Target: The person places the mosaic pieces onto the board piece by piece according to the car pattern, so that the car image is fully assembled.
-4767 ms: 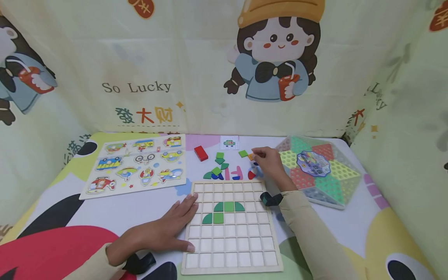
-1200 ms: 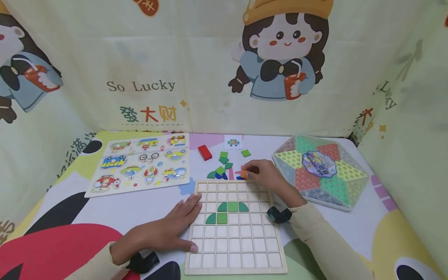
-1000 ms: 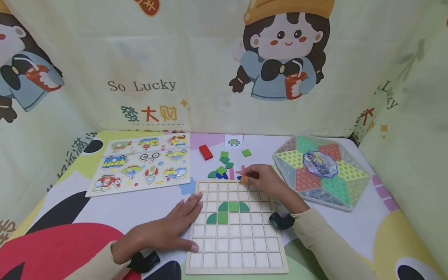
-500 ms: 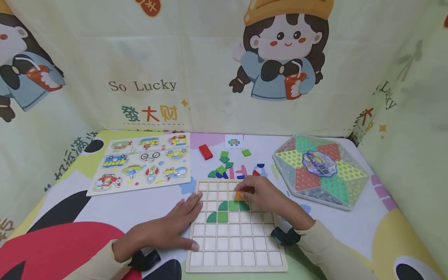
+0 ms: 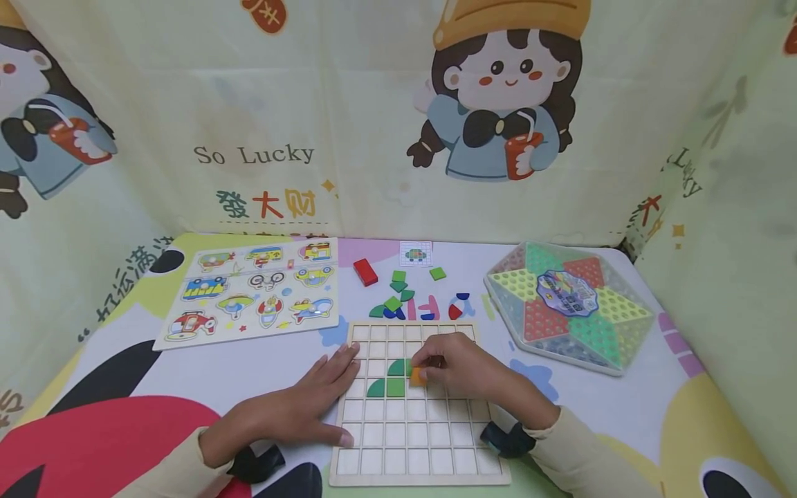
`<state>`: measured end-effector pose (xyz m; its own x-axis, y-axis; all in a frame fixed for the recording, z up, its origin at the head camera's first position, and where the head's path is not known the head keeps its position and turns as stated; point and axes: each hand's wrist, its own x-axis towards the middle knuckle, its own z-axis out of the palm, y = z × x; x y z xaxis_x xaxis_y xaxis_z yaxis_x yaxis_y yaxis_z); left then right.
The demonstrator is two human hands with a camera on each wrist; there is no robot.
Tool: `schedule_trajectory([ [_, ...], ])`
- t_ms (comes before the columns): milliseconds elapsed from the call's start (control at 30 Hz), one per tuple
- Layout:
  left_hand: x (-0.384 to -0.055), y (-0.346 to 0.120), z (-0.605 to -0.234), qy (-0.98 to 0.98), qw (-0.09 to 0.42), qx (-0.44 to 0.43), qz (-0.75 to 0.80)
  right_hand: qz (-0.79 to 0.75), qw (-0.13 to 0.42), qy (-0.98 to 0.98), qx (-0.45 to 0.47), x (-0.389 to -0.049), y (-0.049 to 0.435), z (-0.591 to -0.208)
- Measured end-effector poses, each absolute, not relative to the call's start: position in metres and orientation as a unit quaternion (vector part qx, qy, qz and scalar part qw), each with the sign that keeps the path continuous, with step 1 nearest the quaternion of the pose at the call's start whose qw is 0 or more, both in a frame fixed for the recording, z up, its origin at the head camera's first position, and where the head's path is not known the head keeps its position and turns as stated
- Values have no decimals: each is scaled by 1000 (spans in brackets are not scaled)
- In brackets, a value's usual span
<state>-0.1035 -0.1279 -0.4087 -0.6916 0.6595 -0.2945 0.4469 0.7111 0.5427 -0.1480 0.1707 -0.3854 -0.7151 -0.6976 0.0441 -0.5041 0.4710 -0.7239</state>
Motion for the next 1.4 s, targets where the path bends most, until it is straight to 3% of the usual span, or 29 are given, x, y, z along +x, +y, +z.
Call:
schedule_trajectory([
  [467, -103, -129, -407, 892, 246, 307, 222, -371, 172, 841, -355, -142, 161, -389],
  [900, -103, -129, -407, 893, 247, 306, 219, -294, 135, 874, -363, -142, 158, -390],
  [1200, -104, -129, -410, 894, 245, 306, 216, -326, 138, 862, -363, -145, 164, -390],
  [1400, -104, -128, -409, 894, 245, 304, 218, -352, 111, 864, -344, -153, 173, -389],
])
